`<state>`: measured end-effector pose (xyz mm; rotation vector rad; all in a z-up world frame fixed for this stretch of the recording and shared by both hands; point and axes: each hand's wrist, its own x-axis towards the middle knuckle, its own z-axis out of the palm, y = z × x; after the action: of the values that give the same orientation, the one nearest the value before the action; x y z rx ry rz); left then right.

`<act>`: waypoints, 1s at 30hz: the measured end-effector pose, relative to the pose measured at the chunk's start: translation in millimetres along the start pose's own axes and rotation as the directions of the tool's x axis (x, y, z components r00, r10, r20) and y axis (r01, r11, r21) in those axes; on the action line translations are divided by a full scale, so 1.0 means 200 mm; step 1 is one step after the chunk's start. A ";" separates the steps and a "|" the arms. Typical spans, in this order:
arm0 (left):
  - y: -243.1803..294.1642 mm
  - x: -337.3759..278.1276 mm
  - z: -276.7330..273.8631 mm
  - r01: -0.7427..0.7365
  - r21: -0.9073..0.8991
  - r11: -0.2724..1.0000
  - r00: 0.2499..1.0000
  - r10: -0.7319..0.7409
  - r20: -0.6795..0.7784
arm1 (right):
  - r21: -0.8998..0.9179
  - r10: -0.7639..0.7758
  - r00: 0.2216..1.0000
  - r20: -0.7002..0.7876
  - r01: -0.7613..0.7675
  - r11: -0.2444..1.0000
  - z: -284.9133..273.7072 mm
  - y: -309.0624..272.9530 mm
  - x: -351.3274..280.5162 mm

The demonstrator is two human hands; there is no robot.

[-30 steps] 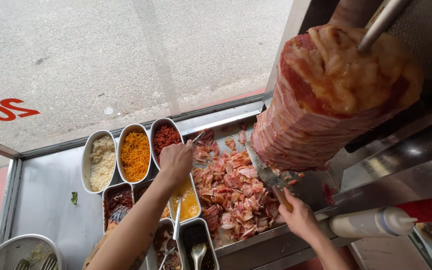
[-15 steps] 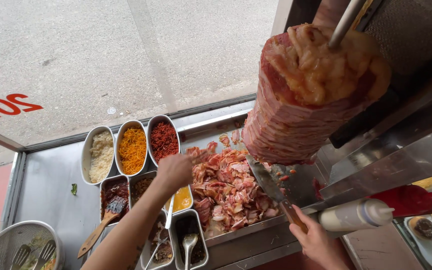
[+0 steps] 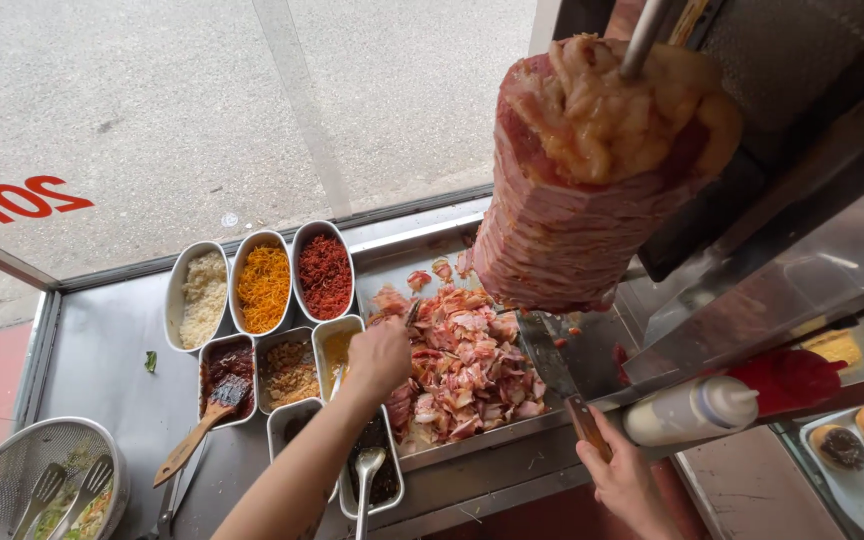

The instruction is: Shaving meat from a vertical rotisserie and arranging it in a tray using a knife and tongs.

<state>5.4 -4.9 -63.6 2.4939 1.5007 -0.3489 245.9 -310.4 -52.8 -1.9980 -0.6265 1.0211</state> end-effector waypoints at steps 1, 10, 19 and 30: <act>-0.01 -0.06 0.00 0.002 0.005 1.000 1.000 -0.002 -0.003 | 0.005 -0.003 1.000 0.002 0.003 1.000 0.00 -0.02 -0.02; 0.09 -0.72 -0.24 0.030 -0.101 0.994 0.999 -0.033 -0.029 | -0.081 -0.051 0.997 0.052 0.055 0.995 -0.05 -0.02 -0.14; 0.31 -0.59 -0.02 0.106 -0.152 0.983 0.991 -0.117 -0.066 | -0.308 -0.251 0.967 0.038 0.250 0.918 -0.10 0.16 -0.04; 0.48 -0.91 0.08 0.112 -0.062 0.992 0.991 -0.116 -0.065 | -0.377 -0.223 0.975 -0.017 0.200 0.904 -0.17 0.31 -0.02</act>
<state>6.7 -206.3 -16.4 2.4044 1.6597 -0.2363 276.1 -362.0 -90.5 -2.2151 -1.0457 0.7470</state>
